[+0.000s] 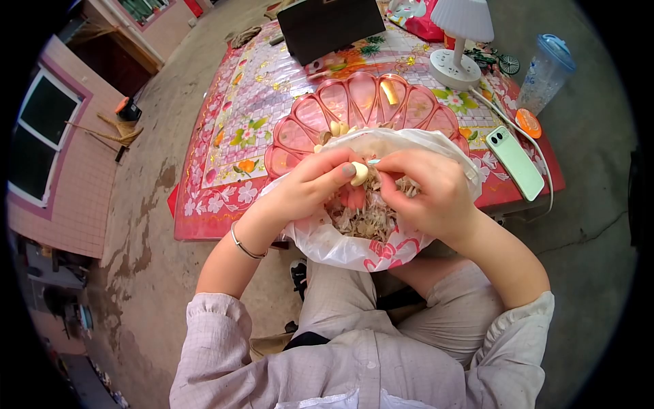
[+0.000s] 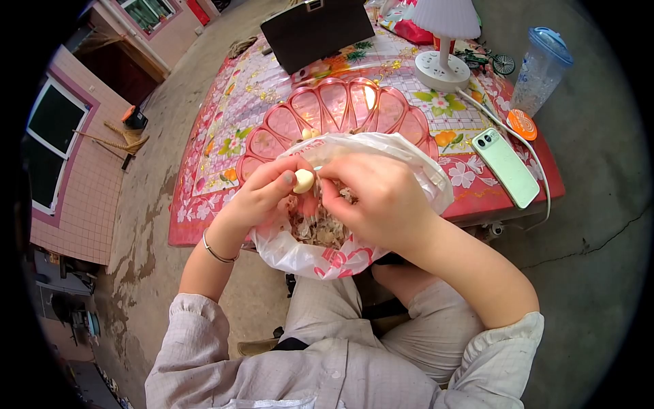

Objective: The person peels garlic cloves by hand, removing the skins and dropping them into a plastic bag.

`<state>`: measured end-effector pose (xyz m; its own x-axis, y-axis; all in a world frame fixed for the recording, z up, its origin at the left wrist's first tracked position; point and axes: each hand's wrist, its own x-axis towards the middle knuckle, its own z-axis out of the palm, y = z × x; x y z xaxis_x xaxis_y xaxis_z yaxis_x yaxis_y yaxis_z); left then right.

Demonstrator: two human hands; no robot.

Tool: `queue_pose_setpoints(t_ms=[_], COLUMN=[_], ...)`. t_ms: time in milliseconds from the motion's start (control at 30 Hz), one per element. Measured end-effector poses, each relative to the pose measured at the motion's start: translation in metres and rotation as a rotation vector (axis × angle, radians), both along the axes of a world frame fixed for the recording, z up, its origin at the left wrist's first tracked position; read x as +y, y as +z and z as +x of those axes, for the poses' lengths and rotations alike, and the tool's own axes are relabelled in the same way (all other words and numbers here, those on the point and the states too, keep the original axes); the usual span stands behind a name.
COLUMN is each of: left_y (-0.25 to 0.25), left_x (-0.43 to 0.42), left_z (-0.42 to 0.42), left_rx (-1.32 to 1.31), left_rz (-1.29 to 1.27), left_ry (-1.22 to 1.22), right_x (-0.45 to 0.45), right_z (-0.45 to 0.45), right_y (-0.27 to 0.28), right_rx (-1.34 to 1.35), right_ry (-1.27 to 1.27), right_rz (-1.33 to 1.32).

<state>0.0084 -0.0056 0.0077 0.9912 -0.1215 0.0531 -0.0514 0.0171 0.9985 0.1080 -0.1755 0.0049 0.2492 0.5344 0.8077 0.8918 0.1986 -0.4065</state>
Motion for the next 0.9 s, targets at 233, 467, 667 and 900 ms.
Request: queue_pose_setpoints(t_ms=[233, 467, 667, 900], left_y=[-0.003, 0.0, 0.004, 0.004], left_x=[0.012, 0.003, -0.001, -0.004], left_z=[0.001, 0.001, -0.002, -0.003], left_rx=[-0.1, -0.268, -0.418, -0.475], left_rz=[-0.407, -0.066, 0.256, 0.308], left_ry=[-0.021, 0.094, 0.175, 0.194], right_x=[-0.002, -0.004, -0.002, -0.002], right_z=[0.011, 0.018, 0.017, 0.018], right_y=[0.003, 0.007, 0.002, 0.0], right_rx=[0.456, 0.916, 1.106, 1.114], right_ry=[0.028, 0.642, 0.71, 0.746], right_rz=[-0.583, -0.661, -0.682, -0.633])
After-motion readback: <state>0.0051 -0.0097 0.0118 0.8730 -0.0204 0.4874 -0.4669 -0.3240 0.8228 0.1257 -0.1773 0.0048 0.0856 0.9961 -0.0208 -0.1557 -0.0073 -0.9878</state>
